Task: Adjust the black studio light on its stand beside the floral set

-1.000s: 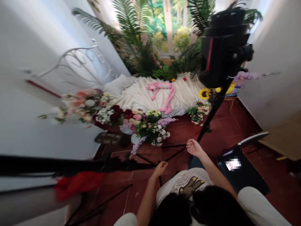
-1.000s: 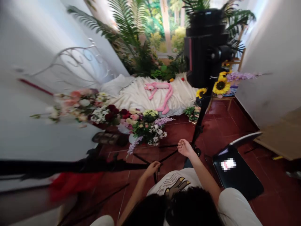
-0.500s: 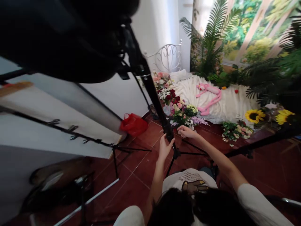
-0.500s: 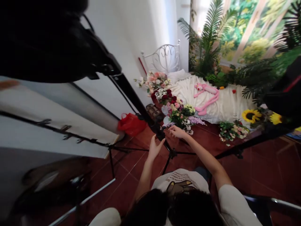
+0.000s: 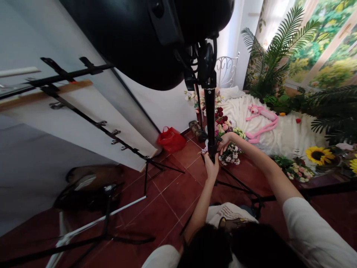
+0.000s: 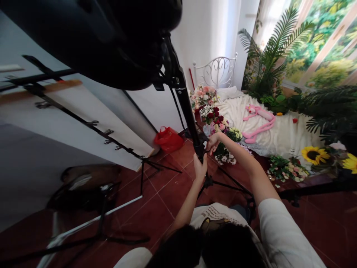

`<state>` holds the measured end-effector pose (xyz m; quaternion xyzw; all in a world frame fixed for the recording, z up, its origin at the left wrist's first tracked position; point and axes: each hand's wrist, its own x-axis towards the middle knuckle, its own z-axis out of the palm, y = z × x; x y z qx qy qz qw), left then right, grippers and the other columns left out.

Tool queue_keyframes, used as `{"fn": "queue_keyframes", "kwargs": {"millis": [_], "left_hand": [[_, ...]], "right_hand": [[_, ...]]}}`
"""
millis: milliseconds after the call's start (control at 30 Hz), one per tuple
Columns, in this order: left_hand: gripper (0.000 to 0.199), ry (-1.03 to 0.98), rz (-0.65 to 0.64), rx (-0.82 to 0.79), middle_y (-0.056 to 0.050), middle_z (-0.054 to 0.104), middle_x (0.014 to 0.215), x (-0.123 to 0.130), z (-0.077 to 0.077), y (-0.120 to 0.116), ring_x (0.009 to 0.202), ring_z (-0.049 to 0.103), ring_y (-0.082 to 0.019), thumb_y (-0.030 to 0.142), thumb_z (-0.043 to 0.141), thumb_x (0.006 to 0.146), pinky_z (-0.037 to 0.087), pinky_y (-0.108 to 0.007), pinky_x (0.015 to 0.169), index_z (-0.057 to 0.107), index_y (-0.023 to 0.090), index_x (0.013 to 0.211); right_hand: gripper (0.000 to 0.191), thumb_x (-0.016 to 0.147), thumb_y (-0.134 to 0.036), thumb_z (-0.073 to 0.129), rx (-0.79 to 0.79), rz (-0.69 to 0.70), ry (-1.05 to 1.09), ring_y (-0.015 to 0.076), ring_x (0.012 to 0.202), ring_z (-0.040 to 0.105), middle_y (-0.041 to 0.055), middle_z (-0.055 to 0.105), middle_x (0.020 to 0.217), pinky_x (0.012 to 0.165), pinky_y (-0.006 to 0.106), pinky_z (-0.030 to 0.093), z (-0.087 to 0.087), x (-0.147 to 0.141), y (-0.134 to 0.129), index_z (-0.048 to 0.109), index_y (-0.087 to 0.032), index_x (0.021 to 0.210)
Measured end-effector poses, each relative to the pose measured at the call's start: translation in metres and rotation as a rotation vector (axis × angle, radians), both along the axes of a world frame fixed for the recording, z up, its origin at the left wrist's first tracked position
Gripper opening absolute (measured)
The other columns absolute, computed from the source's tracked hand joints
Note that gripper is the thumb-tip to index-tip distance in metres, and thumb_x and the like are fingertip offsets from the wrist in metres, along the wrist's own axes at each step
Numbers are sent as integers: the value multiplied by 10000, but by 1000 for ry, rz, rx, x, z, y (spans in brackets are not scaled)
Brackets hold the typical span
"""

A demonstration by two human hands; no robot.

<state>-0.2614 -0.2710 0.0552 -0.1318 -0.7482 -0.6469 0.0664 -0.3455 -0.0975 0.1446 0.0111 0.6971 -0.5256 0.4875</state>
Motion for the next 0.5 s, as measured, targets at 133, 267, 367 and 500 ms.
{"fn": "queue_keyframes", "kwargs": {"millis": [133,267,367,500], "left_hand": [[424,8,-5,-79,-155,576,1102,5,-6,-4,1079,564,-241,511,462,894,435,-379,925,454,165,1139],[431,-9,-46,-108,-156,584,1098,2,-6,-7,1045,587,-245,521,469,890,458,-362,870,444,172,1141],[427,-16,-31,-119,-149,590,1072,0,-8,-8,1023,598,-246,526,466,890,463,-361,853,440,175,1131],[449,-15,-28,-160,-151,589,1072,0,-12,-7,1019,598,-249,539,457,891,472,-367,839,426,170,1144]], "right_hand": [[367,452,-153,850,-19,-71,14,153,639,684,27,701,688,564,228,539,-4,4,5,642,-125,753],[340,470,-176,831,76,8,327,144,618,655,4,703,677,571,219,525,-9,9,2,664,-135,764],[378,448,-91,822,299,7,790,171,668,644,-10,705,694,634,239,525,-12,15,-9,689,-154,796],[229,645,-73,713,687,106,1116,252,855,669,104,724,864,775,293,515,-23,37,-23,690,-123,868]]}}
